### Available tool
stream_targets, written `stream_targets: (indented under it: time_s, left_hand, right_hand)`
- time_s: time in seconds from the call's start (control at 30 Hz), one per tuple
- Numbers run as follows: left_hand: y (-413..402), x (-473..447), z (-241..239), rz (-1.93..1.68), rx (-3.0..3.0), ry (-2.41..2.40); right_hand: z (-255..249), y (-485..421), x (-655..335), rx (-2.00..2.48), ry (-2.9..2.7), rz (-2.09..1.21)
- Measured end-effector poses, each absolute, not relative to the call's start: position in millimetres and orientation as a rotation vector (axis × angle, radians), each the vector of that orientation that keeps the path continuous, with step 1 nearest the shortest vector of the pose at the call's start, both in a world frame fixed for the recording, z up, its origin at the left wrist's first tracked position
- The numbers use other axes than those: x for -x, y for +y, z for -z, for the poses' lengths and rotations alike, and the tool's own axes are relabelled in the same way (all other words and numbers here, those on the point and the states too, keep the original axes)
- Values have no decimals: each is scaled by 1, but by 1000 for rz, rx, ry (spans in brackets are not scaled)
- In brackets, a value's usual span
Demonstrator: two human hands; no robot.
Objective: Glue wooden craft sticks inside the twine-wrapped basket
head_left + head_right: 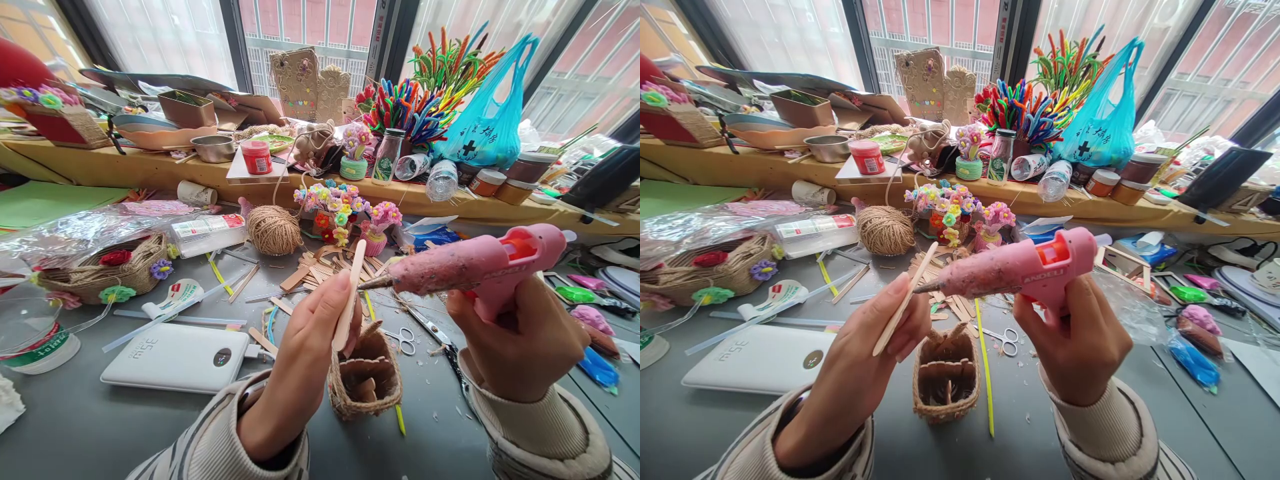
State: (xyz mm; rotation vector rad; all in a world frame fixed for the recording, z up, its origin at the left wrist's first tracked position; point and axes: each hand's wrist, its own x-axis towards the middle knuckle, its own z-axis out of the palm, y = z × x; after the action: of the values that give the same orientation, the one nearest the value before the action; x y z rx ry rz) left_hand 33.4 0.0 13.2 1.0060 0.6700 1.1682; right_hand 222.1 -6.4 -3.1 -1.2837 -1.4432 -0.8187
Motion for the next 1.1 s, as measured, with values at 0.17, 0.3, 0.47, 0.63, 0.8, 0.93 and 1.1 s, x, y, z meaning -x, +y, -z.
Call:
stream_targets:
  time_s: [0.17, 0.3, 0.47, 0.63, 0.8, 0.93, 1.1]
  left_hand:
    - [0, -34, -15, -1161, -1008, 675]
    - [-1, -35, -16, -1167, -1006, 688]
    - [-1, -35, -15, -1162, -1013, 673]
    - [-2, -33, -13, -1160, -1019, 668]
    - [-1, -33, -12, -1145, -1017, 673]
    - [0, -34, -12, -1147, -1002, 680]
    - [-1, -33, -12, -1137, -1003, 675]
  right_hand:
    - [2, -7, -223, 1276, -1466, 849]
    - [3, -7, -223, 1308, -1454, 837]
    - [3, -6, -223, 1286, -1450, 828]
    - [1, -7, -222, 1310, -1457, 828]
    - [1, -7, -223, 1285, -1464, 821]
    - [1, -6, -223, 1315, -1453, 813]
    - [1, -4, -224, 1262, -1452, 866]
